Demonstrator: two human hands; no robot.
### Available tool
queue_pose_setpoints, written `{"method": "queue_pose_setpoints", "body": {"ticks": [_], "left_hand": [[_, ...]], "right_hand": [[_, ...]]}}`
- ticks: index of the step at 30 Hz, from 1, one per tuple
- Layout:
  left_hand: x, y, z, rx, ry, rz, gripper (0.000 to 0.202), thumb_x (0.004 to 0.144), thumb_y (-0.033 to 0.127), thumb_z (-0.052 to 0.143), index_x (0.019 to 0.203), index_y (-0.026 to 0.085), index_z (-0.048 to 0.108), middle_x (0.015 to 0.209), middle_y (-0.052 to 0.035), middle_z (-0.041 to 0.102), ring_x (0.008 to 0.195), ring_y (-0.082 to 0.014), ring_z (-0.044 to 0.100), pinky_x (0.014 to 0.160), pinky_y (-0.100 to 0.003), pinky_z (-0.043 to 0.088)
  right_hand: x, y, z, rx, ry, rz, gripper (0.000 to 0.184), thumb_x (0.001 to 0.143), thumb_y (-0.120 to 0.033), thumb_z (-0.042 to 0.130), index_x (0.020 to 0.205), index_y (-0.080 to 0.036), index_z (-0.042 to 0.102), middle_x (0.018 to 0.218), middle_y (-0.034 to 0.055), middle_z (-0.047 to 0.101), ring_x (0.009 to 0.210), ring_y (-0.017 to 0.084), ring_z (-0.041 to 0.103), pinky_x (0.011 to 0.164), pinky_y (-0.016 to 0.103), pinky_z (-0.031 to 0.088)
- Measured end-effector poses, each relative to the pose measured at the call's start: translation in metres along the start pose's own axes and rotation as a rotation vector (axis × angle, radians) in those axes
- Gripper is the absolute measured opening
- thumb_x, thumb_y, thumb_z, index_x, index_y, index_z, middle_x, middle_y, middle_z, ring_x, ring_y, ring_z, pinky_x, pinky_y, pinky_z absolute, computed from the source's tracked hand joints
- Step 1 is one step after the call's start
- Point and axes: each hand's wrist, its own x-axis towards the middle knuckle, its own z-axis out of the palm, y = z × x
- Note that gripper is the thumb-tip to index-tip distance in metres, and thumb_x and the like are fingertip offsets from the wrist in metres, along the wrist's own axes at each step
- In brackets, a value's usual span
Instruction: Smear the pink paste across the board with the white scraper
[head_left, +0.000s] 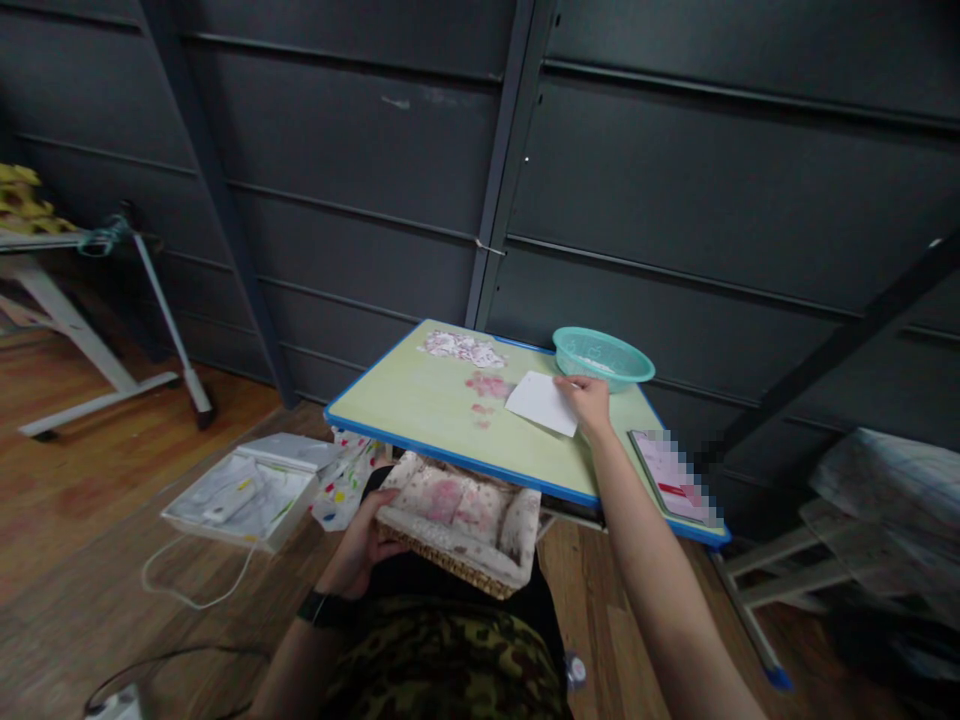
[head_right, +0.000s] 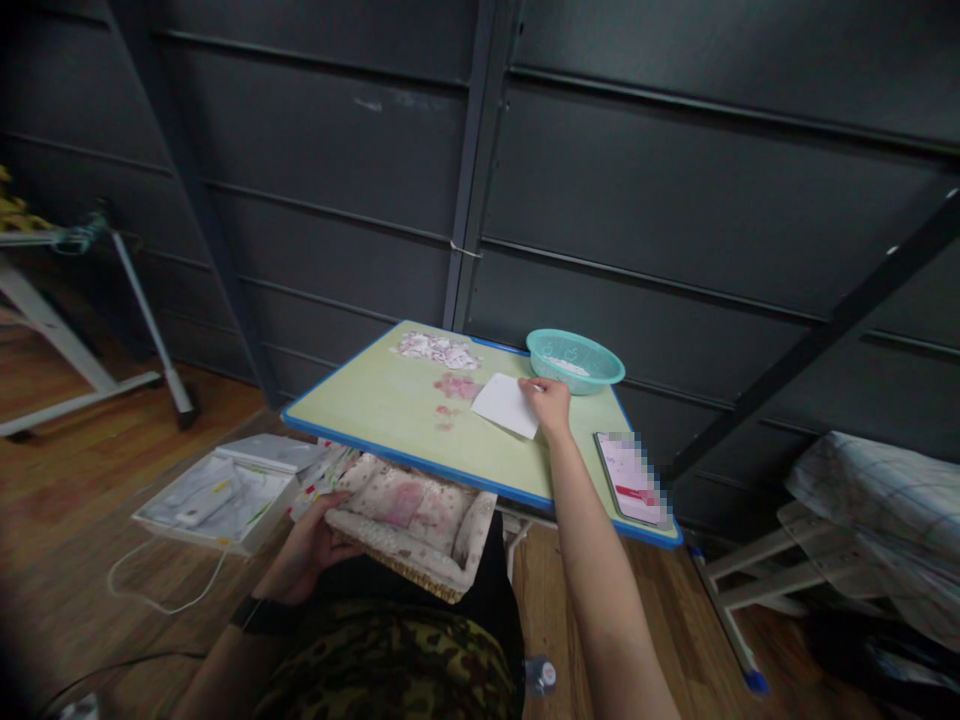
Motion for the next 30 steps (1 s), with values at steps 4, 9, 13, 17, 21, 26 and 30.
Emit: {"method": "queue_pose_setpoints", "body": {"ticks": [4,9,13,17,21,26,30], "left_hand": [[0.001,-0.001,-0.001,-0.007,0.005,0.013,0.022,0.092,0.026,0.062,0.112,0.018,0.067,0.075,-0.0041,0.075,0.061,-0.0207,0.072,0.057,-0.033,0.064],[0.002,-0.001,-0.002,-0.007,0.01,0.001,0.015,0.093,0.026,0.062,0.102,0.017,0.069,0.075,-0.005,0.075,0.062,-0.0196,0.071,0.056,-0.031,0.063],[0.003,-0.003,-0.003,-0.015,0.004,-0.003,0.014,0.092,0.027,0.062,0.101,0.018,0.068,0.075,-0.0044,0.075,0.064,-0.02,0.072,0.057,-0.032,0.064],[0.004,-0.003,-0.003,-0.014,0.006,-0.002,0.013,0.092,0.027,0.063,0.1,0.019,0.068,0.074,-0.0036,0.074,0.063,-0.0197,0.072,0.057,-0.031,0.064],[0.003,-0.003,-0.002,-0.023,0.001,0.003,0.011,0.093,0.026,0.062,0.098,0.019,0.068,0.073,-0.0031,0.073,0.063,-0.0194,0.071,0.056,-0.031,0.063],[0.001,-0.002,-0.002,-0.02,0.002,0.006,0.014,0.091,0.026,0.064,0.102,0.018,0.069,0.075,-0.0042,0.074,0.063,-0.0207,0.072,0.057,-0.034,0.065],[0.004,-0.003,-0.003,-0.015,0.001,0.0,0.016,0.091,0.028,0.065,0.102,0.018,0.069,0.077,-0.0053,0.075,0.064,-0.0211,0.073,0.057,-0.033,0.064]], "right_hand": [[-0.005,-0.007,0.0,-0.022,-0.108,-0.023,0.045,0.06,-0.059,0.072,0.066,-0.015,0.08,0.067,0.0094,0.073,0.069,0.026,0.064,0.062,0.034,0.044],[-0.02,-0.02,0.005,0.064,-0.336,0.026,0.053,0.056,-0.063,0.078,0.073,-0.013,0.081,0.068,0.0092,0.072,0.059,0.019,0.057,0.055,0.031,0.038],[-0.021,-0.023,0.002,0.149,-0.263,0.085,0.058,0.051,-0.066,0.081,0.073,-0.013,0.079,0.067,0.0086,0.071,0.058,0.018,0.055,0.053,0.03,0.036],[-0.021,-0.025,0.002,0.134,-0.259,0.088,0.059,0.048,-0.068,0.082,0.07,-0.014,0.077,0.065,0.0076,0.069,0.056,0.016,0.052,0.052,0.029,0.035],[-0.028,-0.031,0.009,0.105,-0.375,0.053,0.061,0.05,-0.071,0.082,0.073,-0.015,0.077,0.066,0.0076,0.07,0.058,0.016,0.052,0.053,0.029,0.035],[-0.032,-0.034,0.014,0.136,-0.45,0.037,0.065,0.05,-0.074,0.084,0.077,-0.015,0.078,0.068,0.007,0.071,0.061,0.017,0.053,0.056,0.029,0.038],[-0.031,-0.034,0.014,0.159,-0.402,0.059,0.066,0.047,-0.075,0.084,0.075,-0.016,0.076,0.068,0.0068,0.07,0.062,0.017,0.053,0.056,0.03,0.038]]}}
